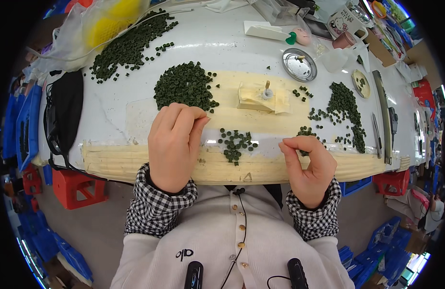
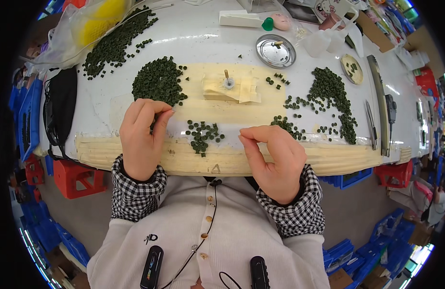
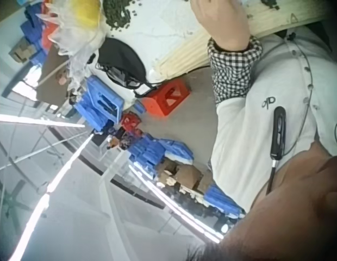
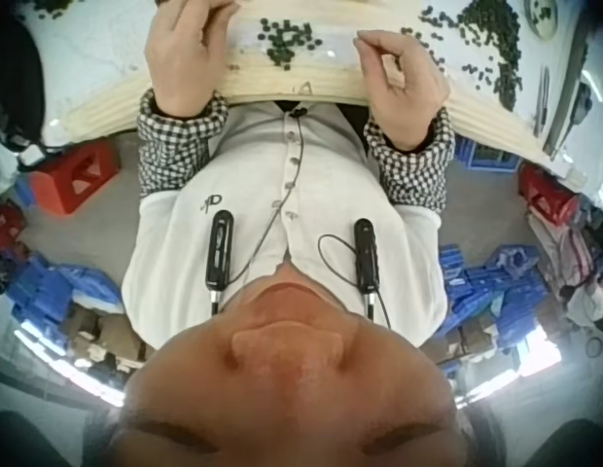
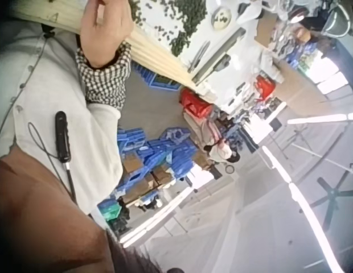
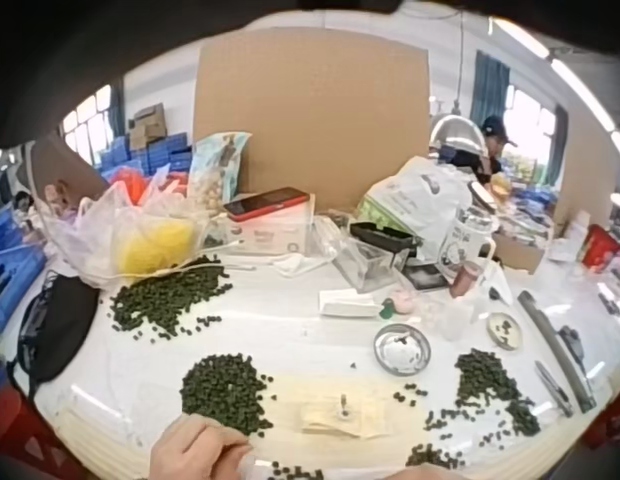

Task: Inspecting and sorting small green plastic toy components and black connectors on a factory workbench.

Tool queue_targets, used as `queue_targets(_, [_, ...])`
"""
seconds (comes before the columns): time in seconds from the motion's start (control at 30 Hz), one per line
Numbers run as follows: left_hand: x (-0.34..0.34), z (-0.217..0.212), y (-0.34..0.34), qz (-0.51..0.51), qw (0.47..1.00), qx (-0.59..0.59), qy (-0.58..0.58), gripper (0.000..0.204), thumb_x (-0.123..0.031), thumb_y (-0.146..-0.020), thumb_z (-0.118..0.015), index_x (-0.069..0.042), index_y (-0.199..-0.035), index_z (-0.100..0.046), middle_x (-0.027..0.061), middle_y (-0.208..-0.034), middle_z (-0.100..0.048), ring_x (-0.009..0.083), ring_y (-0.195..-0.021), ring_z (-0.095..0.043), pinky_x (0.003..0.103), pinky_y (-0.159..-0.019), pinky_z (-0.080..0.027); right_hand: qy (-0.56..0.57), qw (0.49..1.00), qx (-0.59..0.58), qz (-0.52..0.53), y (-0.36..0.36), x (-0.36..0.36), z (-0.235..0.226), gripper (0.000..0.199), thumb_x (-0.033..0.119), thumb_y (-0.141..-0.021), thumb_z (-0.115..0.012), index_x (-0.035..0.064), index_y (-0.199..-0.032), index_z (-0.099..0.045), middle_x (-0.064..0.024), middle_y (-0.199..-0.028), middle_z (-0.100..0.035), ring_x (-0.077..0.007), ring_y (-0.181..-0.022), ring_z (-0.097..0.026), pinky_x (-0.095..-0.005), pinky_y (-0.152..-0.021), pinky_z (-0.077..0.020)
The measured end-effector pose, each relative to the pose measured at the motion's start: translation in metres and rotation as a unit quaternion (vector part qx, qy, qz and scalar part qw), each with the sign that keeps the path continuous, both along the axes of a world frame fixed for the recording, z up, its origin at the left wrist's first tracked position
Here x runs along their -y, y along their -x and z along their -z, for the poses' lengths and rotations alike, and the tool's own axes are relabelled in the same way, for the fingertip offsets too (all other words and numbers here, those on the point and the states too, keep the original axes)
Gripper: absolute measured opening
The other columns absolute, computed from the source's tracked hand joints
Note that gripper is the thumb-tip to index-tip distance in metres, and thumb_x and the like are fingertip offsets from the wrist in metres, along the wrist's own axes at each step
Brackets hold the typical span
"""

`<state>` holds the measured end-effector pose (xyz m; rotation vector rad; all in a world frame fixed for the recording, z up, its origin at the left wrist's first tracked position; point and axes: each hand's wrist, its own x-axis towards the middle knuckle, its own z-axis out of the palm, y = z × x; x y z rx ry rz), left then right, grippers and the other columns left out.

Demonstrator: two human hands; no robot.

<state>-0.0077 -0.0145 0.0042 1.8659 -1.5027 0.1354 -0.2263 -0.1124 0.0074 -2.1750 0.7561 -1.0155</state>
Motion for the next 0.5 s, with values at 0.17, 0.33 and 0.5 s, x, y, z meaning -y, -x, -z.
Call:
queue_targets(0.17, [-0.006, -0.006, 0.010, 0.010, 0.985, -0.172, 0.020, 0.013, 0.002, -0.085, -0.068, 0.001, -0.097, -0.065, 0.0115, -0.087, -0.068, 0.0177, -0.073, -0.064, 0.027, -0.070, -0.050, -0.126, 0.990, 0.055, -0.030, -0.008, -0.002, 0.001, 0.015, -0.006, -0.081, -0.069, -0.0030, -0.096, -0.069, -0.0112, -0.087, -0.070, -0.0192, -0.079, -0.069, -0.0272, -0.070, -0.0531])
queue_targets(0.33, [-0.008, -0.016, 0.022, 0.138, 0.844, -0.518, 0.032, 0.016, 0.002, -0.089, -0.065, 0.005, -0.104, -0.065, 0.0115, -0.096, -0.070, 0.0139, -0.086, -0.067, 0.025, -0.078, -0.053, -0.234, 0.962, 0.079, -0.120, -0.015, 0.006, -0.004, 0.016, -0.005, -0.085, -0.067, -0.0042, -0.101, -0.068, -0.0110, -0.099, -0.071, -0.0159, -0.091, -0.069, -0.0265, -0.083, -0.0530])
queue_targets(0.5, [0.008, -0.006, 0.027, 0.210, 0.733, -0.646, 0.026, 0.018, 0.001, -0.093, -0.061, 0.005, -0.110, -0.064, 0.0130, -0.097, -0.070, 0.0144, -0.087, -0.067, 0.027, -0.079, -0.055, -0.398, 0.888, 0.194, -0.121, -0.025, 0.000, -0.006, 0.017, -0.006, -0.086, -0.066, -0.0041, -0.103, -0.065, -0.0106, -0.098, -0.069, -0.0162, -0.093, -0.067, -0.0278, -0.086, -0.0531])
